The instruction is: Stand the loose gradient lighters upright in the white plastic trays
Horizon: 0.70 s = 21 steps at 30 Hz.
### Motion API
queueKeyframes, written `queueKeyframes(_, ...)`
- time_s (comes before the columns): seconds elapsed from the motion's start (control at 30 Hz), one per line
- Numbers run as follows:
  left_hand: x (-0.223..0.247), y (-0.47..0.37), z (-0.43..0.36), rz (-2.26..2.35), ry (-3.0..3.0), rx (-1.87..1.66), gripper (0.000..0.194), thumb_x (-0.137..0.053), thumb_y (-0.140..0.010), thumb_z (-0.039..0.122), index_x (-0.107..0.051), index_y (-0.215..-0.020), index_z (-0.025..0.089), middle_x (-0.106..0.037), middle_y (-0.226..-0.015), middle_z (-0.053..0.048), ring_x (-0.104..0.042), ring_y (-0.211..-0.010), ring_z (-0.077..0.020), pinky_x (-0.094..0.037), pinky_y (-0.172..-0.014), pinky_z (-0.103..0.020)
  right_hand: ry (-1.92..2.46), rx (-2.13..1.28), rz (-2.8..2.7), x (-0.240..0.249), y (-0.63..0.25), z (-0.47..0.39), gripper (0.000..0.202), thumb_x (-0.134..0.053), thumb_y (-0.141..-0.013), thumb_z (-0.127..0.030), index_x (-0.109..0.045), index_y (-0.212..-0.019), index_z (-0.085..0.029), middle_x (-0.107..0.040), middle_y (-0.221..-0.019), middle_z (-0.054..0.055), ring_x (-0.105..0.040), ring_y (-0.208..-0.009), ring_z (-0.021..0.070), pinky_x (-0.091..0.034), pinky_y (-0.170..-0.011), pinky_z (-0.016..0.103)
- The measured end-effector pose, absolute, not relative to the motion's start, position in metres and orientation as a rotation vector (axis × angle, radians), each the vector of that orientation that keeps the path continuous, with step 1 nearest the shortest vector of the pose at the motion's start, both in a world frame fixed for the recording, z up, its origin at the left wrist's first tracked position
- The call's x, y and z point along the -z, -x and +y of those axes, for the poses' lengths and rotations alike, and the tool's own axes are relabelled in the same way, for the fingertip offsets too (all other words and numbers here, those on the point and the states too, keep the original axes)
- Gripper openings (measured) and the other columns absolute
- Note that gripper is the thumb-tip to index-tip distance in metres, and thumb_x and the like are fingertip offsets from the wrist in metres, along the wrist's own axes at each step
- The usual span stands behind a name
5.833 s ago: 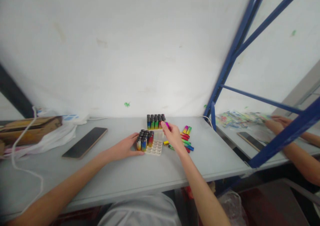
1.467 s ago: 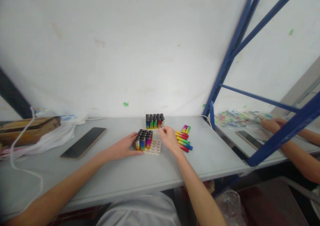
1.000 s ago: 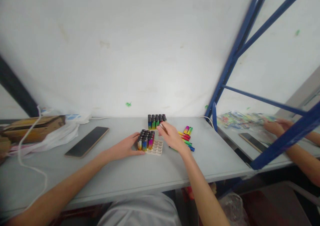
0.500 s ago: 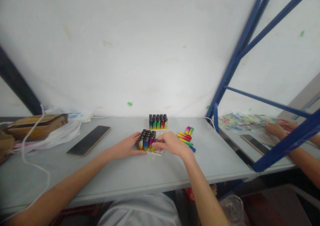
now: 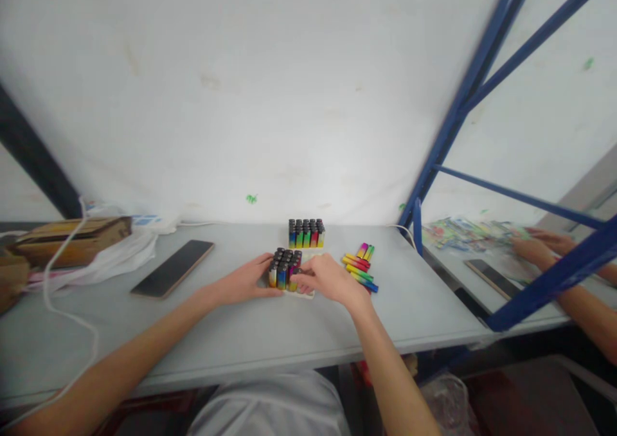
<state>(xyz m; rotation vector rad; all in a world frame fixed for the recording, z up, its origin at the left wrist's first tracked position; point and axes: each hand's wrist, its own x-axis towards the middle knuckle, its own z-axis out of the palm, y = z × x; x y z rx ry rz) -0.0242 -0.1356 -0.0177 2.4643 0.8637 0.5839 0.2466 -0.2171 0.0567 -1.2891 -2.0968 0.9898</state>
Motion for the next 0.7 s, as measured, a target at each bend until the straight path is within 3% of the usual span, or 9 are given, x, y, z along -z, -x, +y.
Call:
queueKeyframes(0.17, 0.016, 0.024, -0.137, 0.863, -2.457, -0.573, 0.073, -0.088, -0.085, 0.061, -0.068, -0.142, 0.020, -0.068, -0.142, -0.017, -0.065, -0.135, -0.0392, -0.050, -0.123, -0.051, 1.330, -0.922, -2.112, -0.050, -0.242, -0.217, 0.039, -0.070, -0.102, -0.048, -0.077, -0.074, -0.021, -0.084, -0.078, 0.007, -0.080, -0.073, 0.0279, -0.060, -0.068, 0.034)
queueKeyframes(0.3, 0.017, 0.024, -0.137, 0.847, -2.471, -0.588, 0.076, -0.086, -0.086, 0.066, -0.066, -0.144, 0.022, -0.068, -0.142, -0.015, -0.065, -0.135, -0.0386, -0.049, -0.124, -0.052, 1.447, -0.714, -2.169, -0.045, -0.228, -0.217, 0.046, -0.070, -0.103, -0.034, -0.069, -0.058, -0.022, -0.071, -0.057, 0.005, -0.068, -0.055, 0.0218, -0.050, -0.061, 0.030)
queueKeyframes(0.43, 0.018, 0.024, -0.135, 0.886, -2.468, -0.560, 0.077, -0.084, -0.085, 0.070, -0.068, -0.141, 0.020, -0.068, -0.140, -0.016, -0.066, -0.134, -0.0391, -0.051, -0.123, -0.051, 1.415, -0.628, -2.257, -0.047, -0.227, -0.216, 0.046, -0.073, -0.101, -0.030, -0.069, -0.057, -0.022, -0.066, -0.053, 0.003, -0.057, -0.049, 0.0176, -0.041, -0.057, 0.029)
queueKeyframes(0.53, 0.017, 0.025, -0.135, 0.894, -2.469, -0.552, 0.077, -0.084, -0.085, 0.068, -0.067, -0.143, 0.021, -0.067, -0.144, -0.016, -0.065, -0.136, -0.0387, -0.051, -0.123, -0.050, 1.397, -0.669, -2.307, -0.054, -0.248, -0.215, 0.034, -0.076, -0.098, -0.036, -0.078, -0.068, -0.021, -0.070, -0.057, 0.001, -0.060, -0.052, 0.0177, -0.040, -0.057, 0.028)
queueKeyframes(0.63, 0.016, 0.025, -0.136, 0.880, -2.469, -0.563, 0.078, -0.084, -0.086, 0.067, -0.065, -0.147, 0.022, -0.067, -0.148, -0.016, -0.064, -0.138, -0.0384, -0.048, -0.126, -0.051, 1.451, -0.689, -2.217, -0.060, -0.282, -0.209, 0.028, -0.072, -0.100, -0.042, -0.085, -0.087, -0.020, -0.078, -0.067, 0.003, -0.069, -0.061, 0.0207, -0.047, -0.062, 0.028)
queueKeyframes(0.7, 0.015, 0.026, -0.136, 0.879, -2.476, -0.553, 0.079, -0.083, -0.087, 0.068, -0.065, -0.147, 0.021, -0.066, -0.148, -0.017, -0.063, -0.140, -0.0385, -0.046, -0.128, -0.052, 1.554, -0.590, -2.131, -0.061, -0.307, -0.201, 0.028, -0.068, -0.101, -0.038, -0.086, -0.093, -0.019, -0.083, -0.077, 0.006, -0.075, -0.070, 0.0233, -0.052, -0.069, 0.030)
